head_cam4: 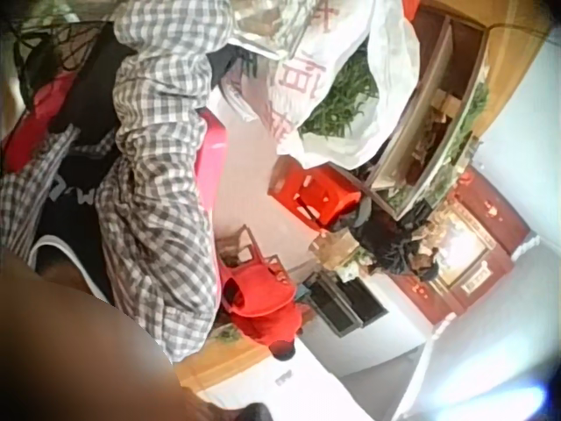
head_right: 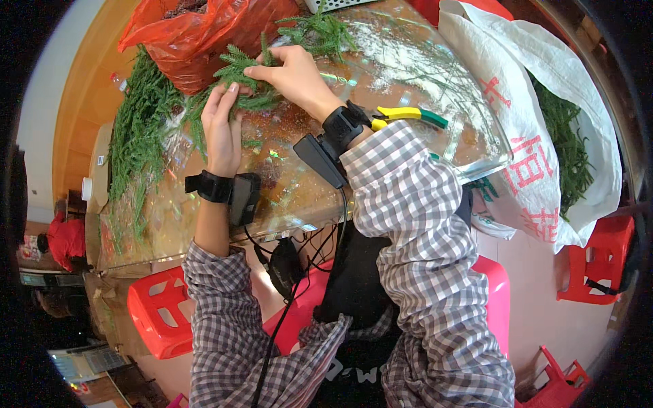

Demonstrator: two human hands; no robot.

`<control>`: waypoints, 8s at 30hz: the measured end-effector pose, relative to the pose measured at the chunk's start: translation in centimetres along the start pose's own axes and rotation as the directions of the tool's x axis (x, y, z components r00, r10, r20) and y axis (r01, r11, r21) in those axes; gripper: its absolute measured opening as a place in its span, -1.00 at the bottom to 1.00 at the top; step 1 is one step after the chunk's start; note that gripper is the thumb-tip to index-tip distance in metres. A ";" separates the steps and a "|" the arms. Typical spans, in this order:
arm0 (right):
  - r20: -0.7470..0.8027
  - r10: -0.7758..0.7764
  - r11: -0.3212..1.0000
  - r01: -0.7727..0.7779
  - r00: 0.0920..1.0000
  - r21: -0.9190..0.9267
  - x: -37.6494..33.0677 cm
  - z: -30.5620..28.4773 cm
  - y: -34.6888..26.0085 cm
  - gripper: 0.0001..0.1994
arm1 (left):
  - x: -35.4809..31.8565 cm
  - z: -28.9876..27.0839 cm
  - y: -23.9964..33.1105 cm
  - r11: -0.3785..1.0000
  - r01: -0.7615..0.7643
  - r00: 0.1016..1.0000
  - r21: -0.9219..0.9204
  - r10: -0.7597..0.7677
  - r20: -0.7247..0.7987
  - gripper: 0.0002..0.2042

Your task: The person is sorting and trimming evergreen branches at a table.

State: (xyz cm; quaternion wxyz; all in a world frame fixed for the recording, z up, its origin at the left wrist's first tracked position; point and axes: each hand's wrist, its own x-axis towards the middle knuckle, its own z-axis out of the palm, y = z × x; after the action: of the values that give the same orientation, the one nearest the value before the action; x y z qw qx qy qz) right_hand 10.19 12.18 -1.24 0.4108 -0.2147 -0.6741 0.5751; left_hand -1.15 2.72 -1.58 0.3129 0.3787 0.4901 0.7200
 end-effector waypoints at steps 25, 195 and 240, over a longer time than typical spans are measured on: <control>0.189 0.221 0.956 -0.251 0.957 0.155 -1.0 -0.7 -0.9 -0.69 | 0.1 0.2 -1.7 0.972 -0.098 0.995 0.211 0.090 0.048 -0.81; 0.020 -0.652 0.439 0.399 0.758 -0.805 10.6 13.1 -17.4 -0.67 | -1.5 -7.8 8.1 0.991 0.128 0.986 0.038 -0.131 0.102 -0.81; 0.463 -0.590 -0.069 0.531 0.661 -0.845 15.3 11.4 -17.4 -0.85 | -7.3 -11.5 9.5 0.960 -0.174 0.985 0.220 0.170 0.040 -0.72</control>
State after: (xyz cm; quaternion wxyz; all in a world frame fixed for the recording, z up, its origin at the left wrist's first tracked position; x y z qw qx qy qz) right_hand -4.52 12.75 20.03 0.4033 -0.1318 -0.8855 -0.1896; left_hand -7.95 -11.71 2.93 0.2097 0.4599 0.5298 0.6811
